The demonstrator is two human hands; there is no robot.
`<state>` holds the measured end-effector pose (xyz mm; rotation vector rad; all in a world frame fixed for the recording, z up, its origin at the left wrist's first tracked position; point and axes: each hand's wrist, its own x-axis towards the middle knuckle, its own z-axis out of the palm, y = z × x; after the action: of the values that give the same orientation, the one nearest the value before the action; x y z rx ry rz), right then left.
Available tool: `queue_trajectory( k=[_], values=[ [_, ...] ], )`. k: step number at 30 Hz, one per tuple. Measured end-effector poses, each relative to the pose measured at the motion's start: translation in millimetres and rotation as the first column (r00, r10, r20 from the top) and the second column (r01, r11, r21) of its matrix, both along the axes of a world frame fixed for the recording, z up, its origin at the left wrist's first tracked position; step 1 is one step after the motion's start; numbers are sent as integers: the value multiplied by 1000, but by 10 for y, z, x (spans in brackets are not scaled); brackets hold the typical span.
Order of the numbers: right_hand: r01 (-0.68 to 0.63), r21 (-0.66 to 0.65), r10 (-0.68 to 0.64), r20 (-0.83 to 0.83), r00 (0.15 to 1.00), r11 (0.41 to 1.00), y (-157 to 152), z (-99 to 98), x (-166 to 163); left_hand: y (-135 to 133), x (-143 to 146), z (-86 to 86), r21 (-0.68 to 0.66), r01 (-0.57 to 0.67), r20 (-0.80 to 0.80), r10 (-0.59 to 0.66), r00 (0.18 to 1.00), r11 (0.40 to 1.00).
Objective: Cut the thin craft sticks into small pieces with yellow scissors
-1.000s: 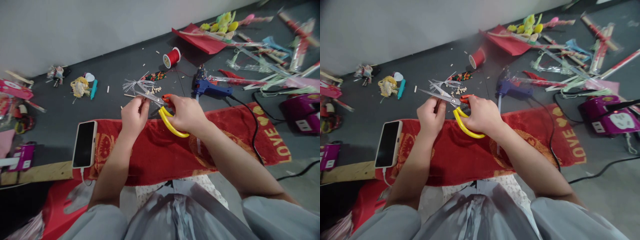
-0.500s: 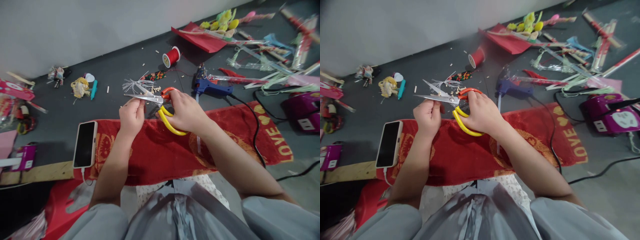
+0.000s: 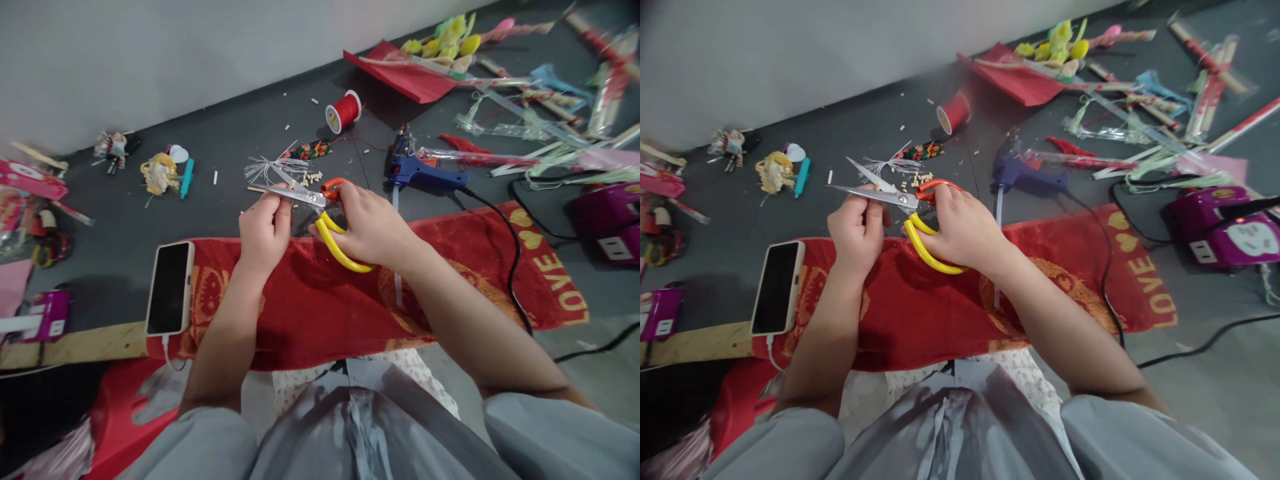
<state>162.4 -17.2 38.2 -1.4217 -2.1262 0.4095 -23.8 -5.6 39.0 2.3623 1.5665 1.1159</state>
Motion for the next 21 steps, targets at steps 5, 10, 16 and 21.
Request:
queue_trajectory(
  k=[5,10,16,21],
  values=[
    [5,-49,-4,34,999,999,-3,15,-3,0,8,17,6,13,22,-13,1000,1000],
    [18,-50,-17,17,1000,999,3,43,-8,0,4,54,-30,57,100,-54,994,998],
    [34,25,-35,4,999,999,-5,45,-10,-1,6,85,-72,100,190,-84,978,992],
    [14,35,-14,1,1000,999,-7,15,-10,4,12,95,-81,112,210,-92,973,990]
  ],
)
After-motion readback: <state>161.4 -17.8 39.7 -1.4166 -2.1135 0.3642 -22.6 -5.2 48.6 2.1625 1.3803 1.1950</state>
